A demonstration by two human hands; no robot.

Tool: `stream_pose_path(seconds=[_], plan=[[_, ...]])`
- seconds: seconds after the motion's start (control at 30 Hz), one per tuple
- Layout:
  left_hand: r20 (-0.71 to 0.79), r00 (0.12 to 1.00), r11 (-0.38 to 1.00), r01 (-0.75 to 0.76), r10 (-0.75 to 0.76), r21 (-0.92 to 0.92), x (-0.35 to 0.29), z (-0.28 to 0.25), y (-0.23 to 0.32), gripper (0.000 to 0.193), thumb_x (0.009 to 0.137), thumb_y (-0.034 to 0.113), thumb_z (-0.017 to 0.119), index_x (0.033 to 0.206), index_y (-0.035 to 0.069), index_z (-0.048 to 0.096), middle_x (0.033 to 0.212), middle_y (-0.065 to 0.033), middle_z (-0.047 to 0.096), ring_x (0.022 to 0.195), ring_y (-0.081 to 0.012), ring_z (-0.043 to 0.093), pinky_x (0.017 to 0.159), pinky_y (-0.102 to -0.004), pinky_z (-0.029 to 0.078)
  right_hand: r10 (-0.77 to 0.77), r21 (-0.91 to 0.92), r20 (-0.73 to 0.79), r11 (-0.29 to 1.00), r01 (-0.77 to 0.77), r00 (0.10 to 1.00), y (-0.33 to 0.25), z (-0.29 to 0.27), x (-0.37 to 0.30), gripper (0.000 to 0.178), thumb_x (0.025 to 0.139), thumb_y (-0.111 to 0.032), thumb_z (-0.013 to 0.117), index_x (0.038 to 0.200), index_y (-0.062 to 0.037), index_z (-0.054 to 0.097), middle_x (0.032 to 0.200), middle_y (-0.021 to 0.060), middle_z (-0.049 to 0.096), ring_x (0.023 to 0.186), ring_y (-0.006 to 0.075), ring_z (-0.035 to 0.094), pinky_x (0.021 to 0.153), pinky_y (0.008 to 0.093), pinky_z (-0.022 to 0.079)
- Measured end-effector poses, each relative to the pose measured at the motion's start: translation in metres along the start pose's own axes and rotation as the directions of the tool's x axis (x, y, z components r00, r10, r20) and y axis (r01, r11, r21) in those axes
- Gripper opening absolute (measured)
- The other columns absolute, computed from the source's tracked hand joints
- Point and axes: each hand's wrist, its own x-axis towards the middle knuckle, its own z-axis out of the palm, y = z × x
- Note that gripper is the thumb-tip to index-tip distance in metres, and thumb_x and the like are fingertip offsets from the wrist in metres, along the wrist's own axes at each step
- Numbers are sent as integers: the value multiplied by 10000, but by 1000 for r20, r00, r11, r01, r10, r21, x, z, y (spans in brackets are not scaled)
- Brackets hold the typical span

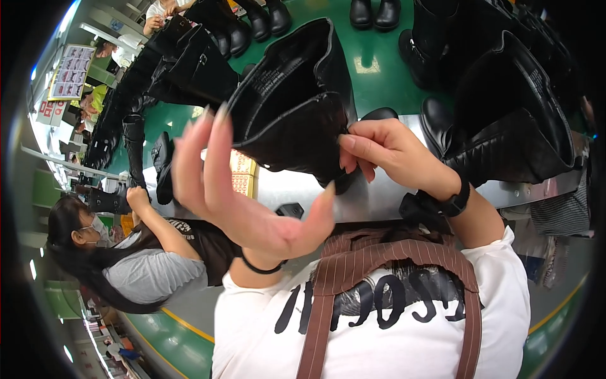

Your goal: The recorder is inspecting and adjusting zippers on black boots on a conveyor belt in a shoe manufacturing facility.

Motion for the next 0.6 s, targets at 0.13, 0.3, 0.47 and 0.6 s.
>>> stream_pose_path(seconds=[0.13, 0.3, 0.47, 0.6], plan=[[382, 920, 956, -186, 88, 228, 52, 8, 27, 505, 662, 163, 708, 1151, 60, 636, 884, -82, 606, 938, -255, 547, 979, -409, 344, 6, -2, 6, 1000, -6, 1000, -3, -2, 0, 339, 963, -281, 554, 804, 1, 657, 708, 36, 635, 544, 80, 533, 520, 229, 439], [474, 880, 993, -78, 27, 87, 73, 23, 24, 427, 673, 57, 672, 1097, 103, 666, 774, -45, 594, 738, -188, 546, 953, -394, 358, 6, -119, -28, 993, -9, 1000, 0, -8, -1, 336, 956, -286, 566, 806, -5, 674, 710, 41, 645, 548, 82, 552, 503, 228, 438], [289, 935, 913, -288, 204, 290, 38, 29, 6, 476, 740, 114, 723, 1193, 55, 590, 977, -79, 582, 1002, -229, 533, 1000, -404, 330, -46, -47, -42, 998, 44, 998, 4, -10, 4, 326, 956, -273, 569, 802, -2, 666, 704, 41, 638, 529, 79, 546, 504, 218, 431], [-18, 999, 998, -33, 34, 52, -18, 37, -22, 1331, 588, 326, 914, 1473, -17, -20, 1493, -198, 109, 1358, -363, 219, 1150, -480, 157, -21, 35, 30, 999, 20, 999, 5, -13, 1, 320, 958, -265, 566, 801, -2, 659, 707, 38, 632, 521, 78, 539, 503, 215, 426]])
